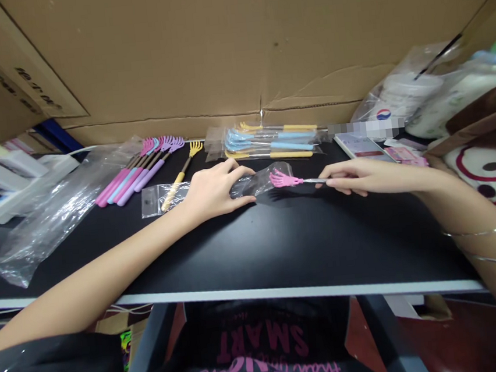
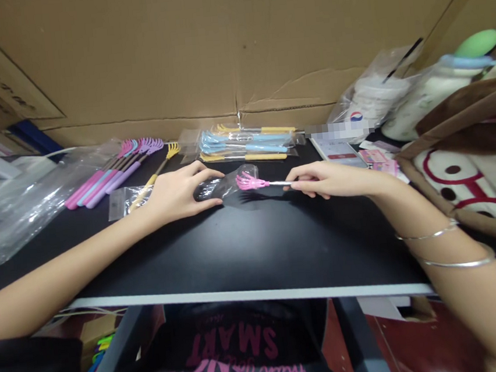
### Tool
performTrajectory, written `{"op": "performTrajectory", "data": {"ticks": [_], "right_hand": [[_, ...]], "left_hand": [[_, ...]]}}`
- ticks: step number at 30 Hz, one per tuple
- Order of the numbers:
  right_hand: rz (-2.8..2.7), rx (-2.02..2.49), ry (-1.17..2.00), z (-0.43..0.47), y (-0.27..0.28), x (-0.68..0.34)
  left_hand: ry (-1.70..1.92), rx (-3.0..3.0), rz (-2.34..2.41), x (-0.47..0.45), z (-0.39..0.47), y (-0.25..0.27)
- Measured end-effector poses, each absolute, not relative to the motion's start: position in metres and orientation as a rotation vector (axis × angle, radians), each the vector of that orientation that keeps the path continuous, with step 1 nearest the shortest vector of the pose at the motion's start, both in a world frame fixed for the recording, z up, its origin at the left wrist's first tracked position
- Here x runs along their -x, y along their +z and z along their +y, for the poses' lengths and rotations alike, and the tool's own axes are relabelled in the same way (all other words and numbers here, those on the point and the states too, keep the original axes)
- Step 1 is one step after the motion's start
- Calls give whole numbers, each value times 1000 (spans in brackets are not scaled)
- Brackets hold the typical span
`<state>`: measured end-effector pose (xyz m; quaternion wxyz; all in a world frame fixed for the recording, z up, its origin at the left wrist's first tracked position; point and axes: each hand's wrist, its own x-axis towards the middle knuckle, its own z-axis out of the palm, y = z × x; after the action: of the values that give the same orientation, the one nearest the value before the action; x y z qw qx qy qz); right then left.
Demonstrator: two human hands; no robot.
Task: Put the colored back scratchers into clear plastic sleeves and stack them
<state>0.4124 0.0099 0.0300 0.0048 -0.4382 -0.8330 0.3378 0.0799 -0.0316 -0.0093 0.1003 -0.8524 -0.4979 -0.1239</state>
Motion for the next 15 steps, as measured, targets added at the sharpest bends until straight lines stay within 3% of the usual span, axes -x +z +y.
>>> {"op": "performTrajectory", "data": {"ticks": [9, 15], "right_hand": [[-2649, 1358, 909, 14, 27, -417], [-2675, 1362, 899, 13, 26, -416]], "left_hand": [[-344, 2571, -1443, -79, -30, -11], [-426, 2709, -1145, -75, -21, -19]]}}
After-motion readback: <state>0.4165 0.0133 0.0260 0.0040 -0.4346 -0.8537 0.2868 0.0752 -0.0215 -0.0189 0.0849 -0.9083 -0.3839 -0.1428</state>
